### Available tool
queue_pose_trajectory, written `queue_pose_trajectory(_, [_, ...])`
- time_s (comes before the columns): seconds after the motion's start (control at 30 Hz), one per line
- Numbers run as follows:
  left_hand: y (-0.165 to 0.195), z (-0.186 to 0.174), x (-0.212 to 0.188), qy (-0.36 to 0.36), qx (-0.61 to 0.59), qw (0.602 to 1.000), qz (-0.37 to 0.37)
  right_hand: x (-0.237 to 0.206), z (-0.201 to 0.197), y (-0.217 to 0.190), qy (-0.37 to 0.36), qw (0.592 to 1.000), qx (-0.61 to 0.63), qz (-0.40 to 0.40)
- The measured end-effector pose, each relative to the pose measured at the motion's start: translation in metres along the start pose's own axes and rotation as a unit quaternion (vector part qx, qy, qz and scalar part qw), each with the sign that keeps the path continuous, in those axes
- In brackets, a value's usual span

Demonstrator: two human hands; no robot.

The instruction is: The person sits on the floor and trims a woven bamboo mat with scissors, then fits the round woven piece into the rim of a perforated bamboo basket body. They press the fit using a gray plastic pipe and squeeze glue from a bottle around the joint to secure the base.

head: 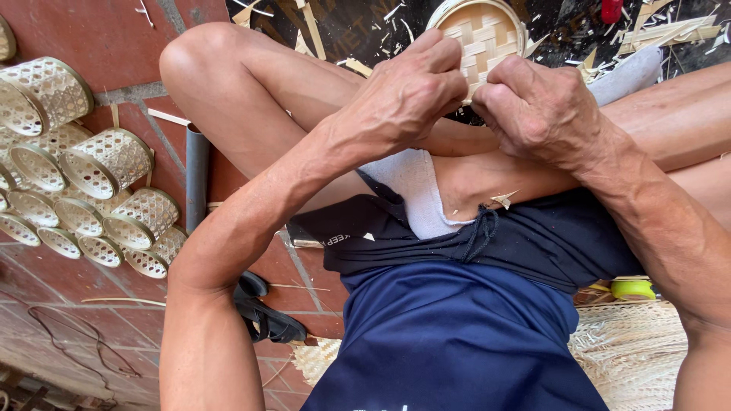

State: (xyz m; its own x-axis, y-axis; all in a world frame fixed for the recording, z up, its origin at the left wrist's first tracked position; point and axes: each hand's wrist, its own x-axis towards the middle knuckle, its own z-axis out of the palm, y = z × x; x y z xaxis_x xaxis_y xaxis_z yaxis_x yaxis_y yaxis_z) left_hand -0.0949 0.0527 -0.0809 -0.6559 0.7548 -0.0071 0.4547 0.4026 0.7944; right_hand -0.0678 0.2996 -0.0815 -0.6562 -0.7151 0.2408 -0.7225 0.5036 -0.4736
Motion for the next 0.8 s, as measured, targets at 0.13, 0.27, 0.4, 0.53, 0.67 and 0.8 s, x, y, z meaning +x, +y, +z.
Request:
queue_pose_trajectory(0.13, [0.002, 0.005, -0.007, 0.044, 0.022, 0.998, 0.025, -0.002, 0.002, 0.000, 0.003, 1.000, -0.029, -0.009])
queue_pose_trajectory(0.27, [0.000, 0.010, -0.012, 0.048, 0.045, 0.997, 0.046, 0.003, -0.001, -0.002, 0.003, 0.999, -0.032, -0.025])
queue_pose_trajectory(0.4, [-0.003, 0.013, -0.014, 0.070, 0.052, 0.995, 0.055, 0.013, -0.012, -0.009, 0.006, 0.997, -0.054, -0.056])
queue_pose_trajectory(0.53, [0.000, 0.017, -0.015, 0.088, 0.056, 0.993, 0.054, 0.018, -0.018, -0.031, -0.054, 0.990, -0.128, -0.031])
queue_pose_trajectory(0.67, [0.004, 0.017, -0.018, 0.068, 0.055, 0.995, 0.049, 0.015, -0.012, -0.051, -0.089, 0.983, -0.160, 0.013])
queue_pose_trajectory(0.8, [0.005, 0.013, -0.018, 0.049, 0.040, 0.997, 0.039, 0.009, -0.010, -0.049, -0.083, 0.986, -0.145, 0.027])
